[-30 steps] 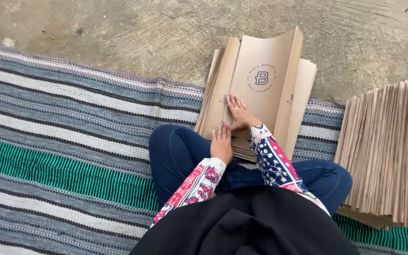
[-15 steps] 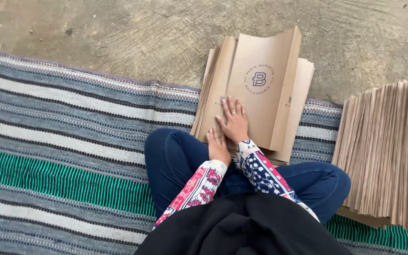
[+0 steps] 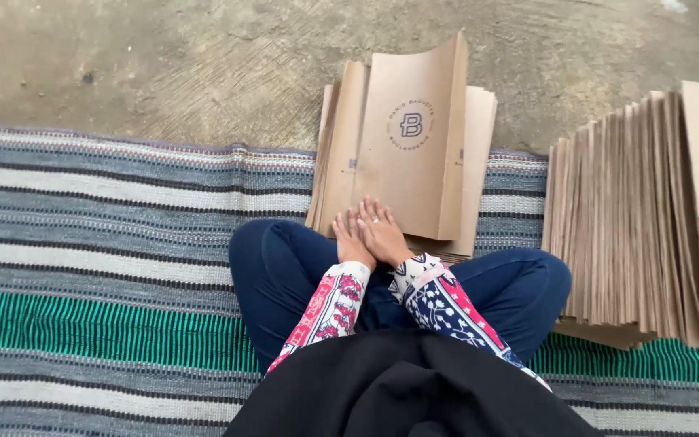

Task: The person sits cross-legged on a mat and repeatedly folds flat brown paper bags along their creases. They smooth each fold with their hands and stack the finished bags to the side.

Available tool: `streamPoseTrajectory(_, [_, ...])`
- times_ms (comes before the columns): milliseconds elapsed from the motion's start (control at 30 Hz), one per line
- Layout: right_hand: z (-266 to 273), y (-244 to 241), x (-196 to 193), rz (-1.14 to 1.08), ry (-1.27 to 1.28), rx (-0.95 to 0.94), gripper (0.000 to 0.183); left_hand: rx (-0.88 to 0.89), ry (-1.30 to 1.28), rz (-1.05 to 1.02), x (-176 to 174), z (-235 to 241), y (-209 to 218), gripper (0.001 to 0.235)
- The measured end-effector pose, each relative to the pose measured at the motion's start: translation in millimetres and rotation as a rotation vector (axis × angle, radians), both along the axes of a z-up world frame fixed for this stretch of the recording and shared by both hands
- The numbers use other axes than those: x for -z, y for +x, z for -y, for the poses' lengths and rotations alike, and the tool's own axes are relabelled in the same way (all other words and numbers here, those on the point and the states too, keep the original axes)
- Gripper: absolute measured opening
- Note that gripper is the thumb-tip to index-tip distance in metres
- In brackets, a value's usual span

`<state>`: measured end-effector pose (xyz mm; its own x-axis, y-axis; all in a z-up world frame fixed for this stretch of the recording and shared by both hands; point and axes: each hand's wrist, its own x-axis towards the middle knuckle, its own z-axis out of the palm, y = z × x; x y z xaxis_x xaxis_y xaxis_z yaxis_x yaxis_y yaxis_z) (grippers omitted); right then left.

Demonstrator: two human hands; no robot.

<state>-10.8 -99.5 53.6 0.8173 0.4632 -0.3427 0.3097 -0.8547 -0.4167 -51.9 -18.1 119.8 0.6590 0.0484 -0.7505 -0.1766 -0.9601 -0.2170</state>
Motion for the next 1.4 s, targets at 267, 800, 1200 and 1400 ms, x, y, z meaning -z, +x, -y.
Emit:
streamPoseTrajectory(267, [36.6,-54.3,-49.6,-0.485,0.216,0.055,0.074,-0.023,0.034,0.063,41.8,1.6,2.9,0.059])
streamPoseTrajectory(800, [102.8,-37.2,0.6,-0.102,0.823,1.321,0.062,-0.228,0.092,0.192,24.4,-2.2,-3.5,0.057])
streamPoseTrajectory(1200, [79.6,-38.0,-68.9,-0.495,1.018,1.119,0.100,-0.480,-0.240,0.253,82.3,-32.4,23.3,0.072])
streamPoseTrajectory(1400, [87.6,-21.8,14.6,-0.391,1.032,1.064,0.096,-0.641,-0.393,0.247,95.2,-54.1,44.0,0.063])
